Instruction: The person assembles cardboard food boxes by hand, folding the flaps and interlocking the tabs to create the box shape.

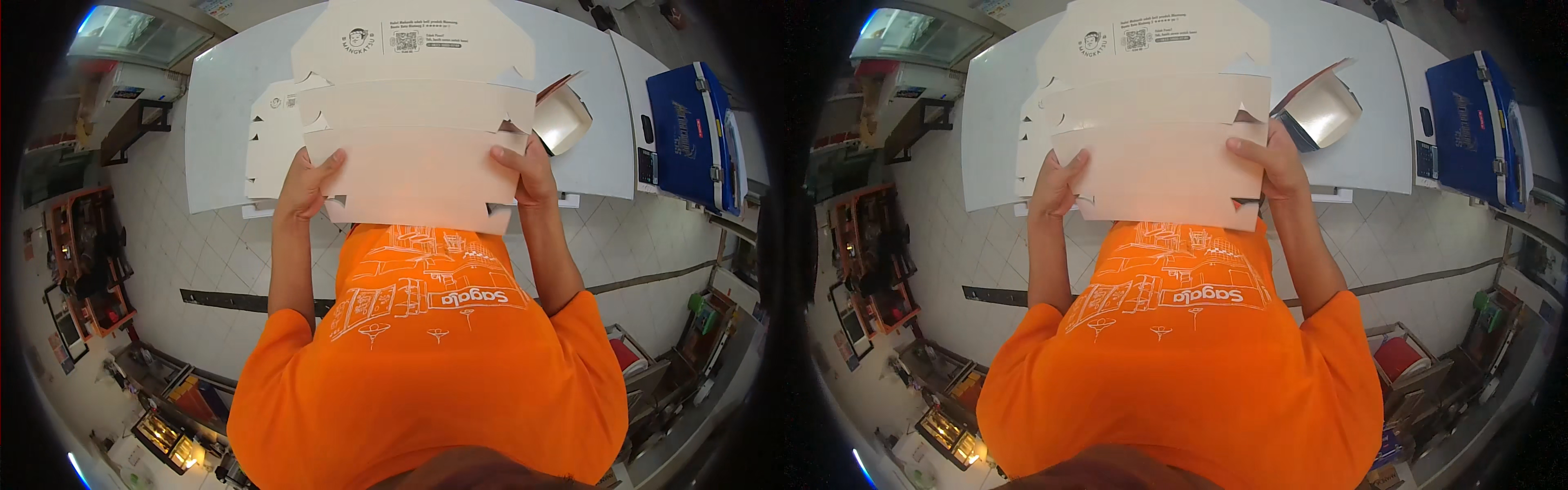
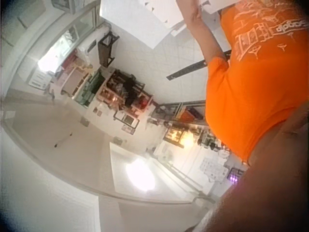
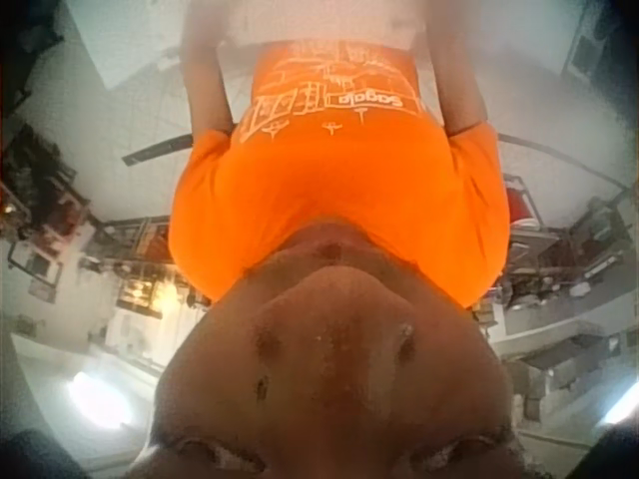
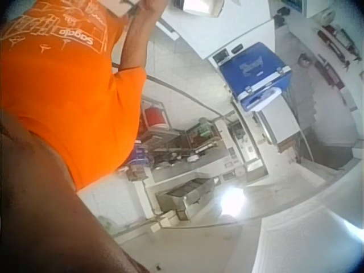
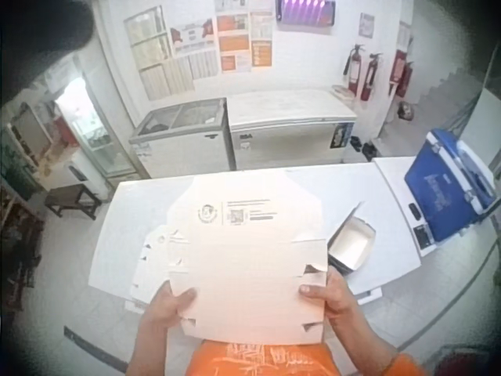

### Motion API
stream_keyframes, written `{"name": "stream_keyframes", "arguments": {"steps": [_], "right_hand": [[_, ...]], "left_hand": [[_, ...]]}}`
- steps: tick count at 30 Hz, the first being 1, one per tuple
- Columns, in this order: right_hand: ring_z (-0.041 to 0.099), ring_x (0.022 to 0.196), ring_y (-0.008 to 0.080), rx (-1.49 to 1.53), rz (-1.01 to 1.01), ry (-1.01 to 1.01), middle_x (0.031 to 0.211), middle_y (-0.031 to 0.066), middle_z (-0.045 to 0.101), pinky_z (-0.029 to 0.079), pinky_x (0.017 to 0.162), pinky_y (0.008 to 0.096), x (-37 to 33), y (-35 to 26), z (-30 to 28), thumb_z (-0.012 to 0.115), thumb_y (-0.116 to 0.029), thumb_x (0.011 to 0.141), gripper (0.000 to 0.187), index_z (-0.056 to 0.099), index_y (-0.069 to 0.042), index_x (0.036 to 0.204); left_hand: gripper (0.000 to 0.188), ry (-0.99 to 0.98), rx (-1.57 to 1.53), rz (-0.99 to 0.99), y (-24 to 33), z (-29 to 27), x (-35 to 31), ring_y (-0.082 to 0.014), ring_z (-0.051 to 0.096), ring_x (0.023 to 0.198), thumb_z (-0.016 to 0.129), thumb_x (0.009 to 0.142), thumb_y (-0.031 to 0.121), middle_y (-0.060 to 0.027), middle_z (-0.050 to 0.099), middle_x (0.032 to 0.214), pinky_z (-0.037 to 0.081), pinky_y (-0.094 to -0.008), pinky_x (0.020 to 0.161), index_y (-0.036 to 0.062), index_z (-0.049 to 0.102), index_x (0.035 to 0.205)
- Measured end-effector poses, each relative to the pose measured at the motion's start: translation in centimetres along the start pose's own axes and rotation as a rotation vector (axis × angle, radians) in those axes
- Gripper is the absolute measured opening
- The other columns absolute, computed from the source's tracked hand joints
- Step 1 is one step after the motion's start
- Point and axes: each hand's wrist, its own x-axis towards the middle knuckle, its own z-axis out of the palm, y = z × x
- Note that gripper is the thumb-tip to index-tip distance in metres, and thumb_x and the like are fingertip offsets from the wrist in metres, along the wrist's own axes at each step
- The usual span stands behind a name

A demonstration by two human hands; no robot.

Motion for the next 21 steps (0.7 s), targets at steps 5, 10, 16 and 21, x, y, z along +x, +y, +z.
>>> {"name": "stream_keyframes", "arguments": {"steps": [5,10,16,21], "right_hand": [[0.065,0.105,0.0216,-0.122,0.141,0.073,0.114,0.0125,0.066,0.053,0.089,0.0345,-0.8,0.9,-0.2,0.076,-0.012,0.084,0.048,0.058,0.003,0.126],[0.063,0.102,0.0181,-0.193,-0.062,0.309,0.113,0.0101,0.066,0.051,0.087,0.0322,1.6,1.2,2.7,0.07,-0.017,0.091,0.042,0.058,0.002,0.127],[0.05,0.118,0.0188,-0.11,-0.414,0.493,0.123,0.0136,0.059,0.04,0.102,0.0318,3.3,2.0,8.3,0.066,-0.03,0.096,0.053,0.052,0.007,0.131],[0.06,0.104,0.0208,-0.61,-0.467,0.579,0.118,0.0188,0.065,0.046,0.092,0.0333,3.9,1.5,4.7,0.068,-0.03,0.096,0.053,0.056,0.012,0.126]], "left_hand": [[0.04,0.058,0.039,0.099,1.7,1.7,-1.0,-0.0182,0.068,0.099,0.072,0.093,0.018,-0.0154,0.068,0.114,0.056,-0.0315,0.084,-0.008,0.06,0.121],[0.032,-0.068,-0.018,0.107,0.8,3.4,-1.5,-0.0181,0.068,0.099,0.073,0.092,0.017,-0.0104,0.071,0.108,0.057,-0.0312,0.082,-0.0032,0.065,0.116],[0.039,-0.161,-0.25,0.118,0.3,7.0,-1.8,-0.0149,0.066,0.102,0.076,0.089,0.014,-0.0094,0.069,0.112,0.055,-0.0284,0.082,-0.0006,0.061,0.122],[0.034,0.006,0.169,0.049,0.2,3.6,2.1,-0.0149,0.062,0.098,0.067,0.095,0.018,-0.0083,0.065,0.112,0.053,-0.0321,0.081,-0.0004,0.059,0.123]]}}
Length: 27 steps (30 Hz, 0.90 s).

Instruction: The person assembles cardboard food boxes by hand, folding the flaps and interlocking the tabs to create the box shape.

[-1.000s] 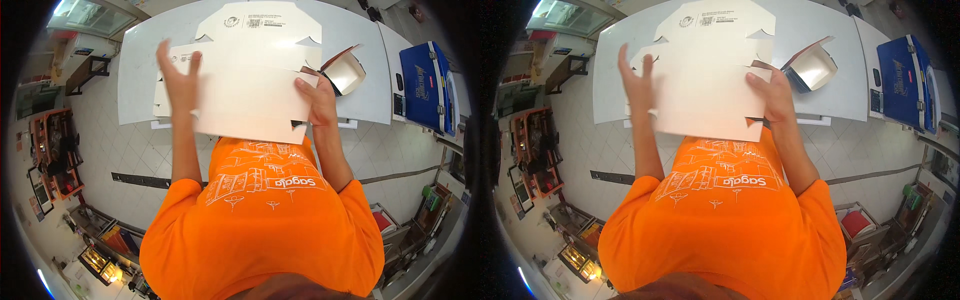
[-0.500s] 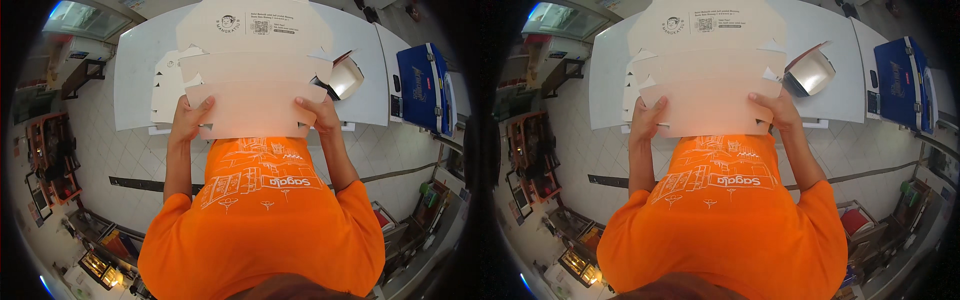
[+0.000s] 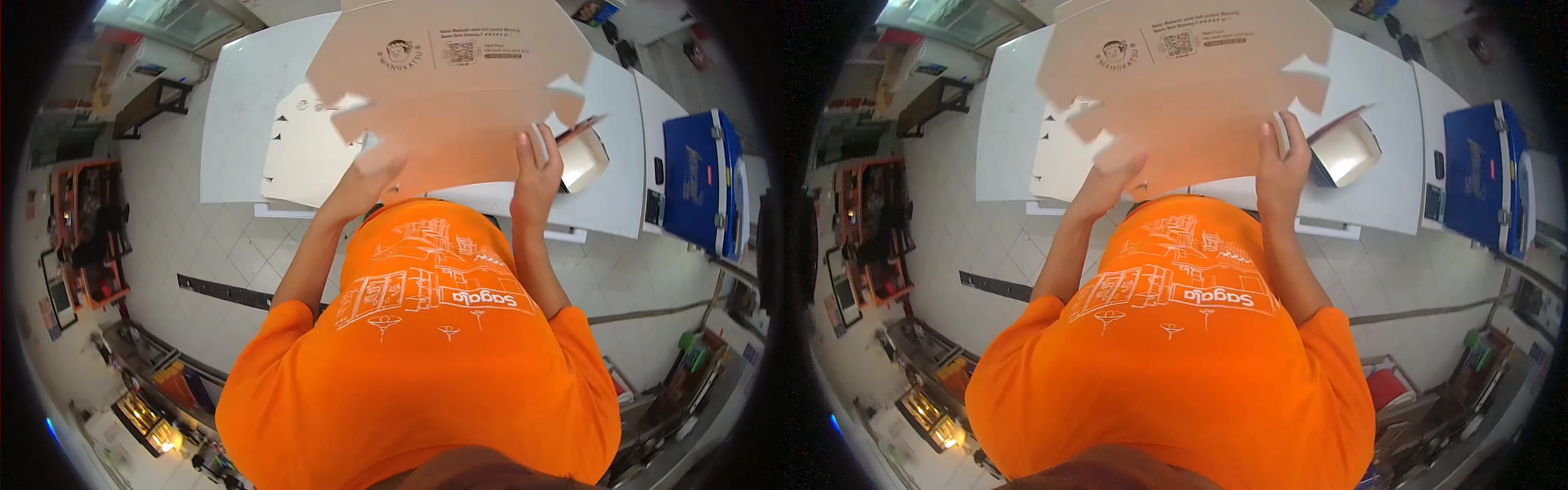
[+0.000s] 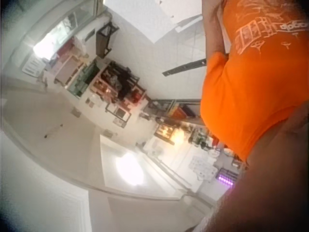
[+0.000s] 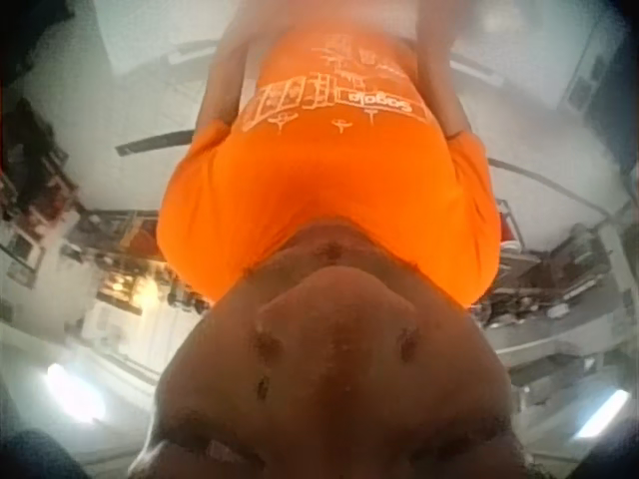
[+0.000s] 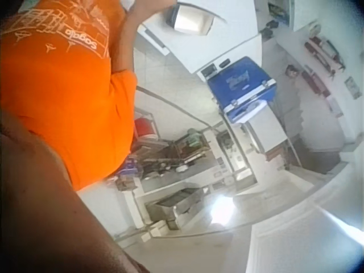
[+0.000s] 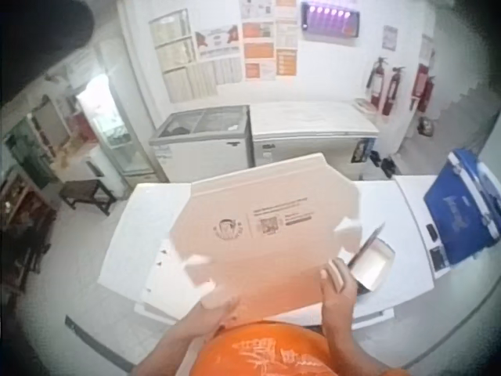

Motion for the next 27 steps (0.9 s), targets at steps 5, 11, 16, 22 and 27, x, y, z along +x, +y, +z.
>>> {"name": "stream_keyframes", "arguments": {"steps": [5,11,16,22,27], "right_hand": [[0.065,0.11,0.0265,-0.168,0.28,-0.763,0.111,0.0246,0.068,0.048,0.097,0.0361,-3.6,-6.0,0.5,0.059,-0.016,0.098,0.043,0.054,0.011,0.132],[0.047,0.134,0.0433,-0.346,-0.563,-1.064,0.141,0.0309,0.047,0.045,0.105,0.0461,-5.4,-7.7,1.8,0.062,-0.008,0.086,0.061,0.043,0.007,0.142],[0.037,0.134,0.0572,-0.653,-0.894,-1.12,0.144,0.0392,0.038,0.037,0.11,0.0576,-5.8,-7.3,2.8,0.061,-0.01,0.086,0.065,0.039,0.008,0.144],[0.038,0.134,0.0576,-0.642,-0.854,-1.148,0.144,0.0395,0.037,0.037,0.109,0.0593,-5.7,-7.3,2.6,0.062,-0.012,0.087,0.065,0.039,0.007,0.145],[0.052,0.129,0.0419,-0.413,-0.612,-1.074,0.136,0.0323,0.051,0.045,0.106,0.0479,-3.4,-7.5,1.6,0.059,-0.007,0.09,0.053,0.046,0.007,0.14]], "left_hand": [[0.036,0.533,0.059,0.225,-3.8,0.7,5.6,-0.0128,0.055,0.084,0.052,0.103,0.027,-0.005,0.059,0.102,0.051,-0.0319,0.075,0.0014,0.051,0.128],[0.074,-0.103,-0.504,0.453,-5.5,-2.5,6.6,-0.0173,0.051,0.114,0.032,0.102,0.061,-0.0107,0.055,0.124,0.043,-0.0344,0.097,0.0004,0.035,0.144],[0.081,-0.038,-0.452,0.481,-6.0,-1.3,7.0,-0.02,0.051,0.117,0.031,0.1,0.066,-0.013,0.054,0.126,0.043,-0.0362,0.099,-0.0011,0.034,0.146],[0.089,0.009,-0.413,0.503,-5.7,0.0,6.9,-0.0233,0.052,0.12,0.03,0.097,0.071,-0.0158,0.054,0.128,0.043,-0.0384,0.102,-0.0029,0.032,0.147],[0.096,0.042,-0.374,0.519,-5.2,-0.4,6.1,-0.0261,0.052,0.123,0.029,0.095,0.075,-0.0181,0.054,0.13,0.043,-0.0402,0.104,-0.0044,0.03,0.148]]}}
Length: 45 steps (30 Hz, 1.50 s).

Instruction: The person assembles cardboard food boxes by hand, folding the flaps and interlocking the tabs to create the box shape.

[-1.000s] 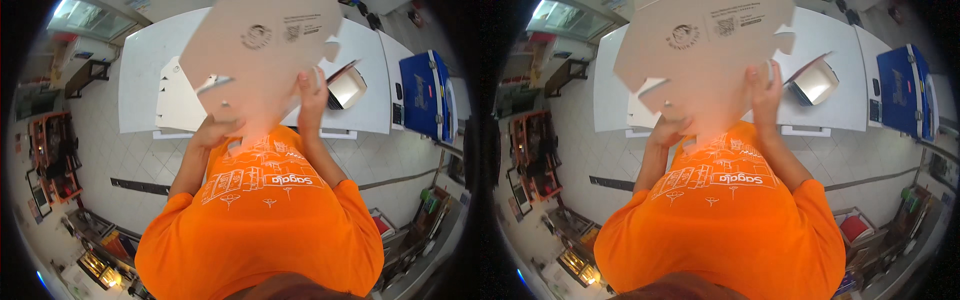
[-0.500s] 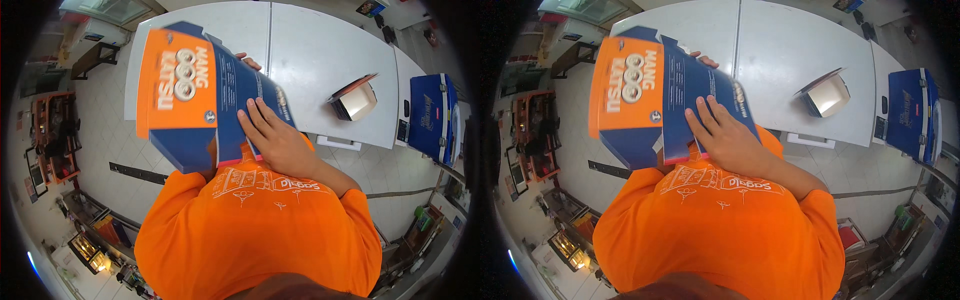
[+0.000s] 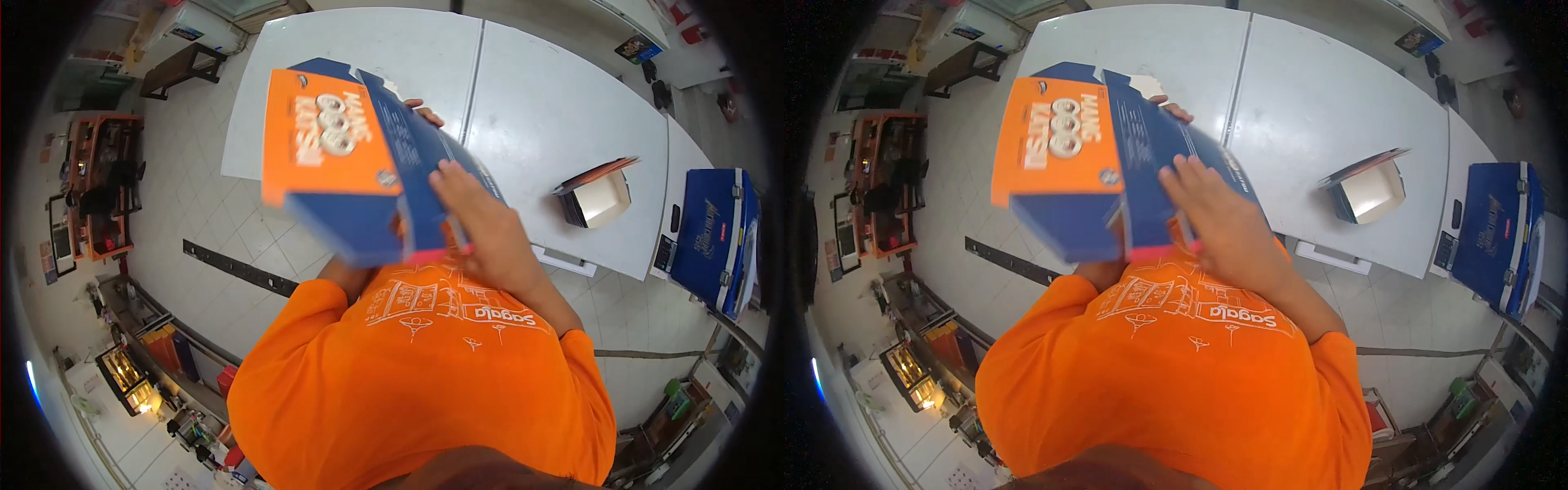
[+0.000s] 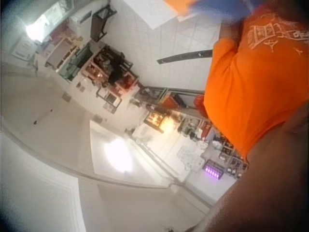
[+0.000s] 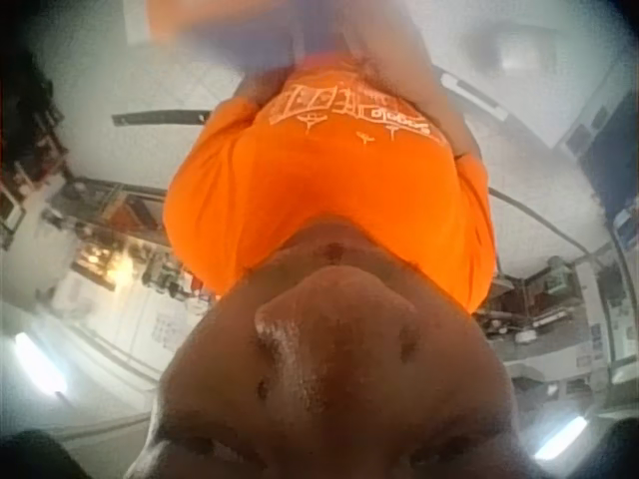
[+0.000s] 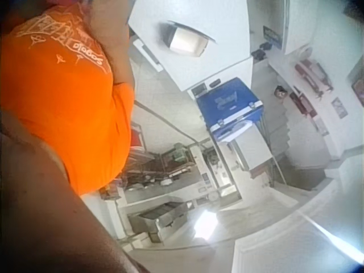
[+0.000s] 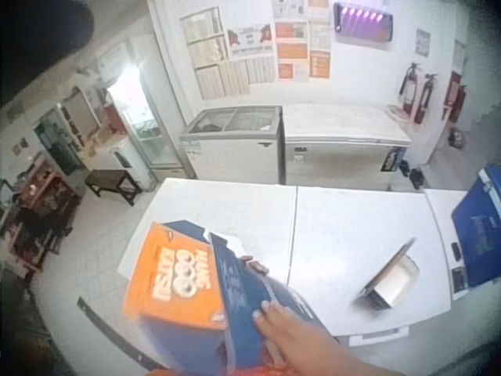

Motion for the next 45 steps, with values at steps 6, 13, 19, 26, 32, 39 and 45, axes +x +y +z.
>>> {"name": "stream_keyframes", "arguments": {"steps": [6,13,19,26,32,39,45], "right_hand": [[0.063,0.114,0.0258,0.341,0.538,0.67,0.12,0.0214,0.067,0.047,0.098,0.0341,-0.9,8.0,-1.6,0.056,-0.014,0.099,0.037,0.056,0.012,0.126],[0.063,0.113,0.0273,0.329,0.485,0.804,0.129,0.0202,0.062,0.046,0.099,0.0333,0.7,10.1,0.7,0.057,-0.017,0.1,0.056,0.036,0.007,0.146],[0.065,0.106,0.0195,0.903,0.627,0.771,0.117,0.0195,0.066,0.052,0.088,0.031,-0.6,10.2,-1.8,0.067,-0.012,0.092,0.063,0.038,0.004,0.146],[0.069,0.086,0.0193,0.784,0.529,0.826,0.097,0.0131,0.072,0.056,0.078,0.0329,0.2,13.6,-0.9,0.078,-0.008,0.079,0.029,0.061,0.004,0.1],[0.061,0.081,0.0252,-0.25,0.293,0.994,0.086,0.0062,0.067,0.044,0.089,0.0416,1.5,9.3,-0.2,0.075,-0.007,0.079,0.014,0.063,-0.006,0.087],[0.06,0.1,0.016,0.846,0.361,0.583,0.1,0.0079,0.068,0.046,0.091,0.0293,-1.6,12.0,-2.3,0.067,-0.03,0.095,0.037,0.066,-0.002,0.119],[0.062,0.099,0.0115,0.75,0.512,0.309,0.113,0.0146,0.07,0.05,0.083,0.0283,-3.8,11.3,-4.2,0.068,-0.034,0.094,0.044,0.066,0.0,0.122]], "left_hand": [[0.118,-0.117,-0.197,-0.377,7.5,-2.1,-3.2,-0.0239,0.025,0.148,0.019,0.083,0.09,-0.0119,0.029,0.16,0.022,-0.0388,0.119,-0.0024,0.019,0.156],[0.054,0.156,0.008,-0.225,6.6,0.6,-3.0,-0.018,0.059,0.114,0.062,0.099,0.037,-0.0061,0.062,0.123,0.048,-0.0349,0.097,-0.0014,0.049,0.135],[0.043,0.25,0.213,-0.278,9.4,2.0,-1.3,-0.0181,0.063,0.104,0.064,0.098,0.024,-0.0104,0.064,0.118,0.052,-0.0334,0.089,-0.0021,0.054,0.131],[0.029,-0.13,0.426,-0.134,9.7,3.8,-4.2,-0.0181,0.062,0.098,0.067,0.095,0.018,-0.0075,0.066,0.114,0.049,-0.0319,0.086,-0.0029,0.065,0.115],[0.02,-0.271,0.338,-0.109,9.4,-0.6,-4.7,-0.0181,0.062,0.097,0.063,0.096,0.012,-0.0071,0.066,0.116,0.049,-0.0313,0.085,-0.0021,0.068,0.109],[0.045,0.192,0.08,-0.192,8.7,-2.1,-3.9,-0.0227,0.063,0.112,0.063,0.098,0.017,-0.0117,0.063,0.126,0.053,-0.0392,0.095,-0.0009,0.048,0.137],[0.044,0.146,0.219,-0.227,9.7,0.6,-3.0,-0.023,0.062,0.113,0.064,0.098,0.021,-0.0107,0.064,0.123,0.052,-0.0381,0.094,-0.0015,0.052,0.134]]}}
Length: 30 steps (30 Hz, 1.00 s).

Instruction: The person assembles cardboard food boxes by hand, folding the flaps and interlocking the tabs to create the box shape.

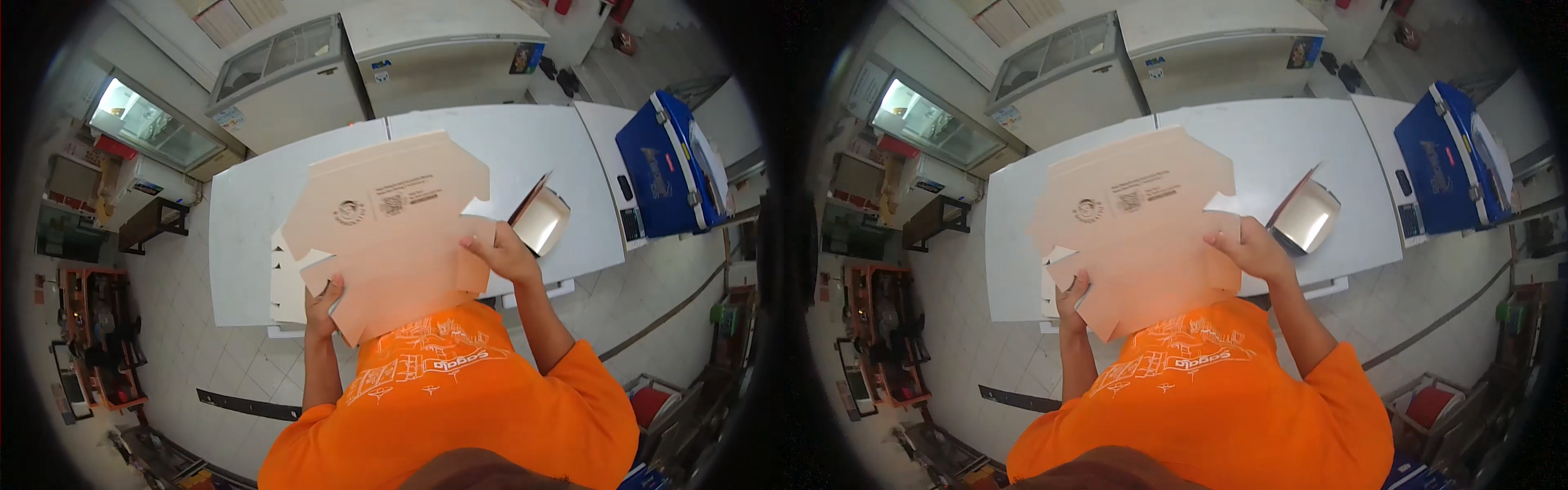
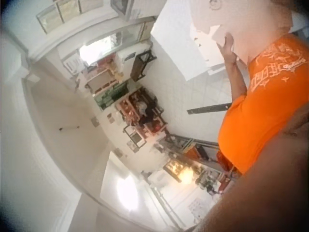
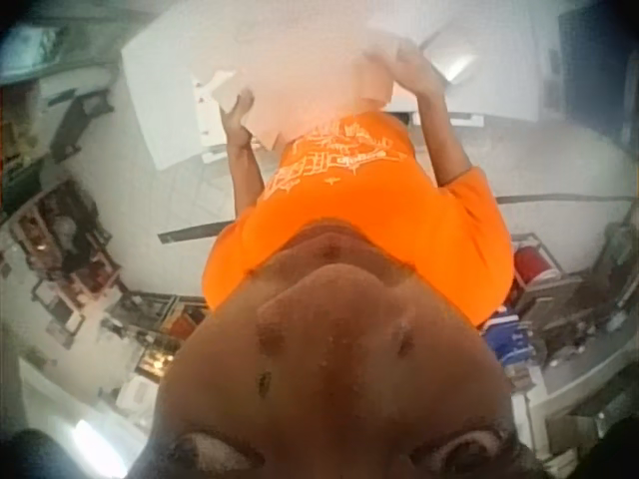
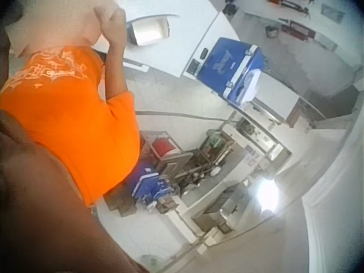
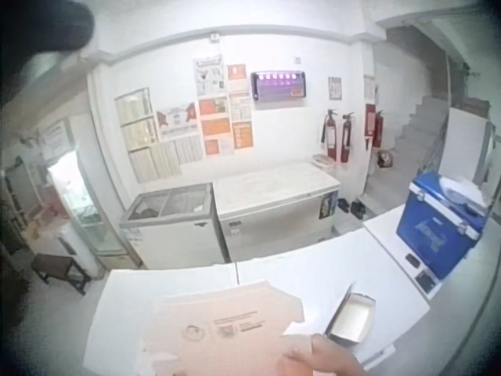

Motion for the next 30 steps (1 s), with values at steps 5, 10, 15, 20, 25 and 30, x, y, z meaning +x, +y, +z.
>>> {"name": "stream_keyframes", "arguments": {"steps": [5,10,15,20,25,30], "right_hand": [[0.064,0.101,0.033,-1.021,-0.372,0.566,0.098,0.0191,0.069,0.043,0.098,0.0454,-0.2,-0.5,3.9,0.059,-0.019,0.097,0.025,0.068,0.002,0.106],[0.057,0.112,0.035,-0.691,-0.385,0.374,0.114,0.0182,0.065,0.03,0.11,0.049,0.0,1.5,4.3,0.049,-0.016,0.1,0.029,0.058,0.003,0.121],[0.056,0.113,0.0299,-0.115,-0.482,0.093,0.119,0.0129,0.065,0.031,0.111,0.042,-2.0,0.9,0.1,0.048,-0.018,0.102,0.035,0.057,0.002,0.13],[0.064,0.101,0.0187,0.08,-0.077,0.047,0.105,0.009,0.071,0.049,0.093,0.0336,-2.5,0.0,-0.4,0.065,-0.018,0.095,0.035,0.065,0.008,0.119],[0.066,0.083,0.0131,0.342,-0.148,0.083,0.091,0.0079,0.072,0.051,0.079,0.0289,-2.0,1.2,0.0,0.081,-0.014,0.082,0.027,0.07,0.004,0.099],[0.063,0.077,0.011,-0.02,-0.104,0.436,0.081,0.0053,0.07,0.049,0.074,0.0268,-3.1,1.8,0.7,0.085,-0.019,0.08,0.029,0.069,0.002,0.092]], "left_hand": [[0.02,-0.356,0.278,0.22,0.4,2.9,-0.1,-0.0232,0.067,0.088,0.063,0.095,0.017,-0.0137,0.069,0.1,0.051,-0.0329,0.073,0.0005,0.066,0.107],[0.014,-0.707,0.719,0.38,3.2,4.3,0.1,-0.0357,0.056,0.063,0.061,0.091,0.014,-0.0197,0.057,0.078,0.043,-0.0402,0.054,0.0007,0.061,0.088],[0.035,-0.13,0.199,0.053,3.0,2.3,1.4,-0.0113,0.063,0.096,0.06,0.099,0.026,-0.0055,0.069,0.107,0.052,-0.0288,0.082,-0.0012,0.064,0.121],[0.037,-0.107,0.122,-0.047,2.5,2.6,1.2,-0.0136,0.063,0.099,0.061,0.1,0.029,-0.0069,0.068,0.11,0.052,-0.0302,0.084,-0.0018,0.062,0.122],[0.038,-0.24,0.156,-0.072,2.9,4.1,0.3,-0.0137,0.062,0.1,0.059,0.101,0.03,-0.007,0.068,0.11,0.05,-0.0296,0.086,-0.0016,0.061,0.123],[0.04,-0.408,0.287,0.053,2.3,5.1,-0.1,-0.0141,0.06,0.101,0.057,0.103,0.031,-0.0071,0.067,0.111,0.049,-0.0292,0.087,-0.0027,0.06,0.123]]}}
